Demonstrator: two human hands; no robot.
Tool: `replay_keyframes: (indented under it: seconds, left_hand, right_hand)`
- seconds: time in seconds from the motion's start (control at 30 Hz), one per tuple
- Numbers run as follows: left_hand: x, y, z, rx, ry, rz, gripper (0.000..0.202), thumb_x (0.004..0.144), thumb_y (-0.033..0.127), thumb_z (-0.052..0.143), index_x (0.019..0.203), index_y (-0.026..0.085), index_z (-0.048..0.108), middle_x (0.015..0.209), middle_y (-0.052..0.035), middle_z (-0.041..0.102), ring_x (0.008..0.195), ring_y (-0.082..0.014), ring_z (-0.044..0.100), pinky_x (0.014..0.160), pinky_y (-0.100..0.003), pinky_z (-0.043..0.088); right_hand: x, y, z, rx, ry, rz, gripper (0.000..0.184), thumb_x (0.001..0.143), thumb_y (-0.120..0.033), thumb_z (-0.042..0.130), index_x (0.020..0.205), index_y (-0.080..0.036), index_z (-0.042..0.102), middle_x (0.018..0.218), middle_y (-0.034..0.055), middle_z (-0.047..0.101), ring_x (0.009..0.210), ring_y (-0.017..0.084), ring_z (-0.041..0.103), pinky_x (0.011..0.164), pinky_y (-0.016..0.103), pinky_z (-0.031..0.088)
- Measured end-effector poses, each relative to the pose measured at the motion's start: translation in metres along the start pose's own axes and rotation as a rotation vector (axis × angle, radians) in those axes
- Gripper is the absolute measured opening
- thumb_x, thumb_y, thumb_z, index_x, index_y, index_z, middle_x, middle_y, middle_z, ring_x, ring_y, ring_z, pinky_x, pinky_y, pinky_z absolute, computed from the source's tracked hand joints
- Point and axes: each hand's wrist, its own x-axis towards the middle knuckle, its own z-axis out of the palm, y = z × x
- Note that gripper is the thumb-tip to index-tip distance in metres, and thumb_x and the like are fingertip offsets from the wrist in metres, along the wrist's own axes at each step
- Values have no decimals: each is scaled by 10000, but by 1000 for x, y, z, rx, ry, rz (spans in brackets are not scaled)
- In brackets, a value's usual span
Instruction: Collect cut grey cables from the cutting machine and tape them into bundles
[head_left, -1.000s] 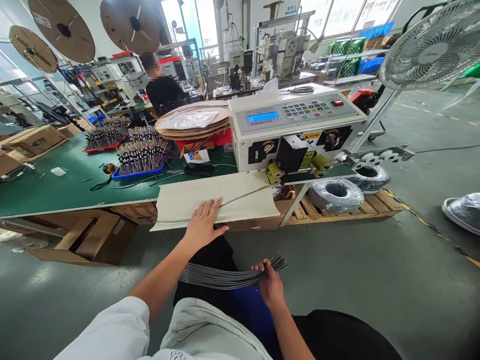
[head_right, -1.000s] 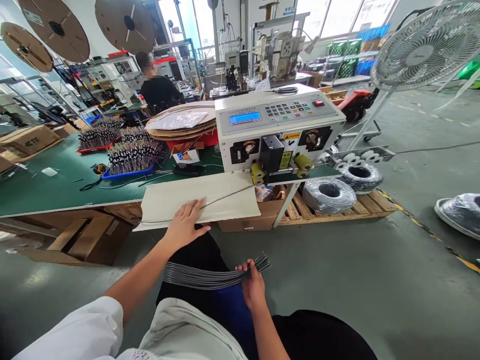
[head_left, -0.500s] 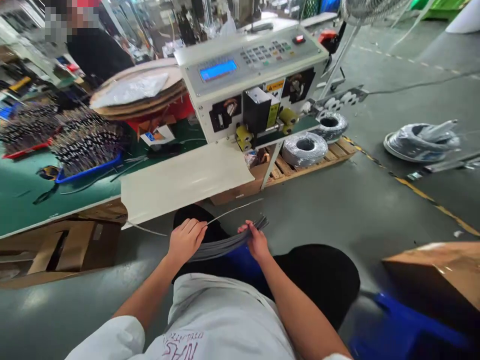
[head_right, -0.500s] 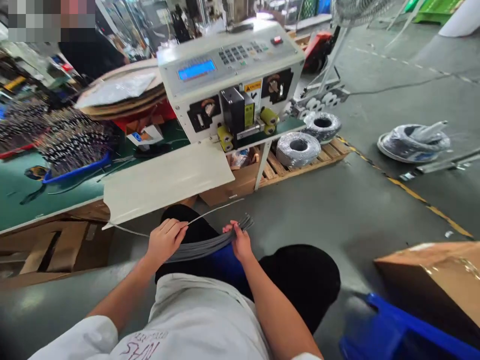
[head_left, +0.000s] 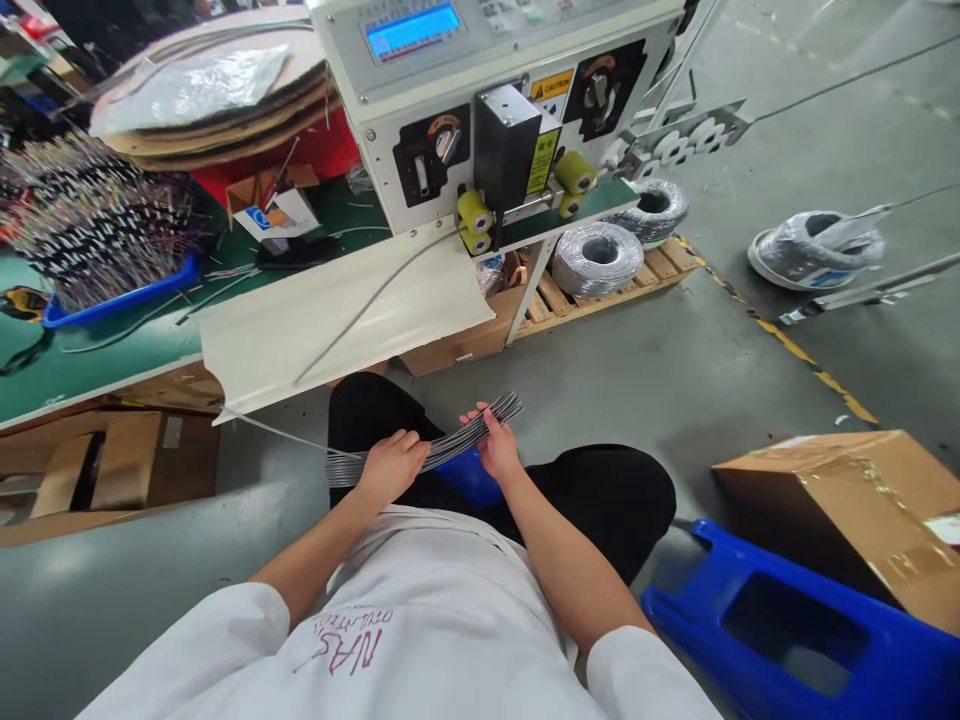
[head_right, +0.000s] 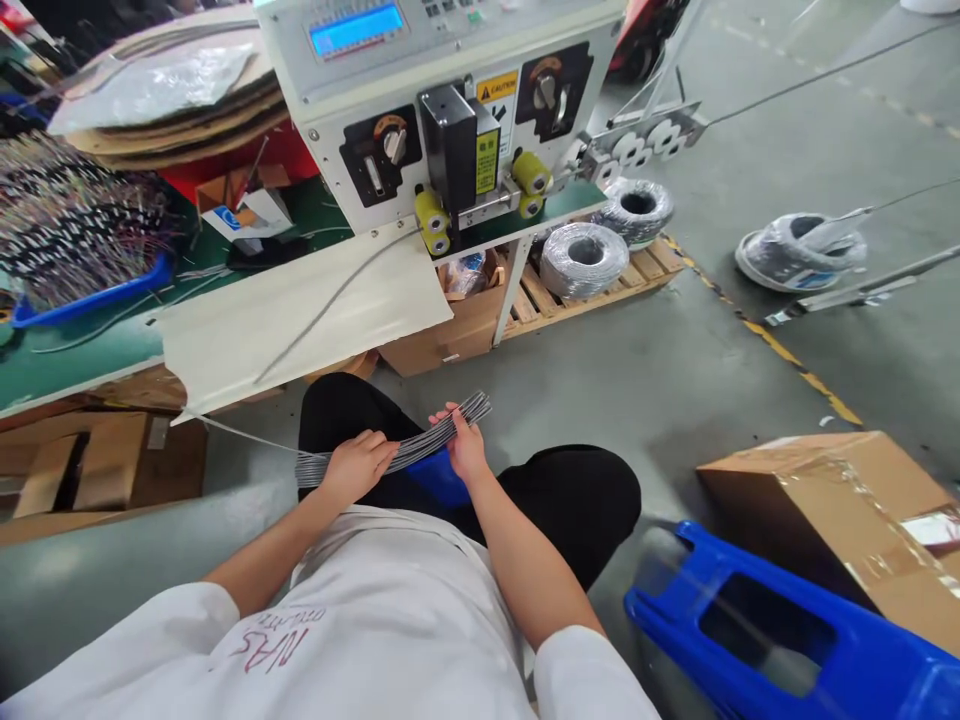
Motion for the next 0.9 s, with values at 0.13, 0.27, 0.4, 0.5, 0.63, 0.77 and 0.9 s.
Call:
replay_keyframes:
  seconds: [0.13,0.27,0.4,0.5,0.63,0.77,0.9]
  left_hand:
    - [2,0,-3,13,-3,4,256,999,296,412,1080,273,654,882,-43,617,885,-187,547,669,-309,410]
    - [-16,-15,-17,60,35,-45,278,986,349,432,1136,276,655,921,-50,639,920,-197,569,721,-312,435]
    - [-50,-56,-23,139,111,-114,327,956,402,438,1133,245,663,963,-62,654,905,-241,581,814,-373,446]
    - [-66,-84,-11,163,228,-200,389,941,431,402,1163,212,635,1028,-96,646,919,-284,581,848,-428,443]
    - [-82,-92,5,17,318,-277,331,929,438,401,1053,189,580,993,-107,639,939,-295,585,889,-452,443]
    - [-89,-94,20,-67,370,-358,195,925,404,435,897,233,525,899,-66,617,897,-281,582,849,-439,444]
    - [-86,-101,28,-78,392,-307,124,913,338,481,882,232,538,889,-48,611,868,-252,582,827,-403,448]
  right_hand:
    - [2,0,2,35,-40,23,297,760,-413,781,961,-235,654,742,-37,647,776,193,683,803,368,527]
    - [-2,1,5,79,-19,18,261,763,-411,779,885,-234,631,684,-51,600,704,177,654,775,370,530]
    - [-4,3,5,151,-27,-14,260,765,-401,787,864,-218,630,672,-36,610,779,212,691,840,406,528]
    - [0,3,2,223,-68,-67,245,782,-369,785,869,-199,631,696,-12,639,964,248,699,943,423,495]
    - [-1,3,2,259,-90,-45,251,795,-369,768,903,-194,624,762,-1,669,933,248,699,928,449,507]
    - [0,2,2,270,-92,-29,221,811,-371,751,890,-211,620,717,-34,616,751,186,651,886,445,528]
    - [4,2,0,242,-66,6,238,808,-381,758,930,-216,638,672,-56,563,670,153,601,868,423,531]
